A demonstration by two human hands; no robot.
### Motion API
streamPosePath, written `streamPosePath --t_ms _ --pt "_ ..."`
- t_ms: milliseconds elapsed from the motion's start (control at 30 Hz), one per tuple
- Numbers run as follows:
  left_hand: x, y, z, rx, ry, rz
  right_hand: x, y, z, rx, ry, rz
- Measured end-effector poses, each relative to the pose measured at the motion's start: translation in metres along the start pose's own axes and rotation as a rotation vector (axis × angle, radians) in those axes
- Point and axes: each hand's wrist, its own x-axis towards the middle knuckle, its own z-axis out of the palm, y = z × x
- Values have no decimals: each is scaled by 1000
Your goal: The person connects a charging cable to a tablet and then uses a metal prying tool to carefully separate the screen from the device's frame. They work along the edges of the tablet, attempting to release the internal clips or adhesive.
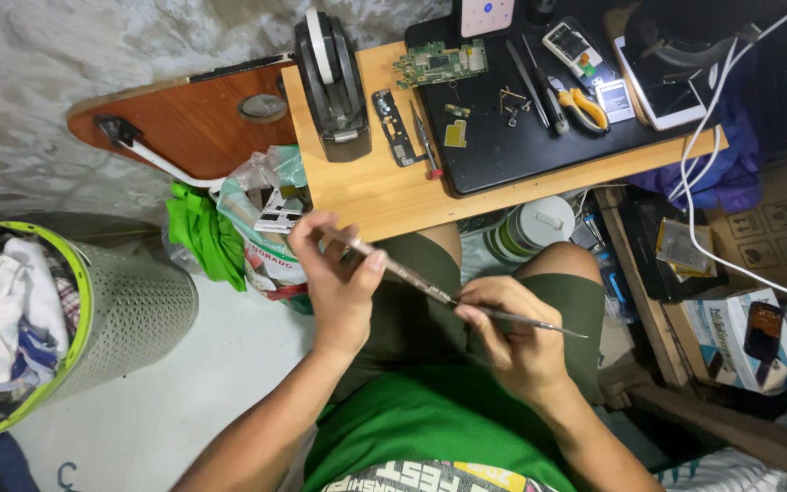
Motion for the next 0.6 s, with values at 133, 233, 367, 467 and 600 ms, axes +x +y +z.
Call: streamPosePath --t_ms 133,233,367,467,600 --pt "-19 -8 -29 -32 -18 -79 -9 10 4 -27 -31 57" --pt "-26 -14 -49 -86 -6 -175 -11 25 10 203 -48 184" --pt "-42 -13 -72 112 -28 -393 -11 43 10 226 -118 214" --pt "-49 -4 -77 379 -54 -468 -1 54 5 228 -200 160" --pt "-38 32 -82 839 -251 -130 18 64 4 365 -336 149"
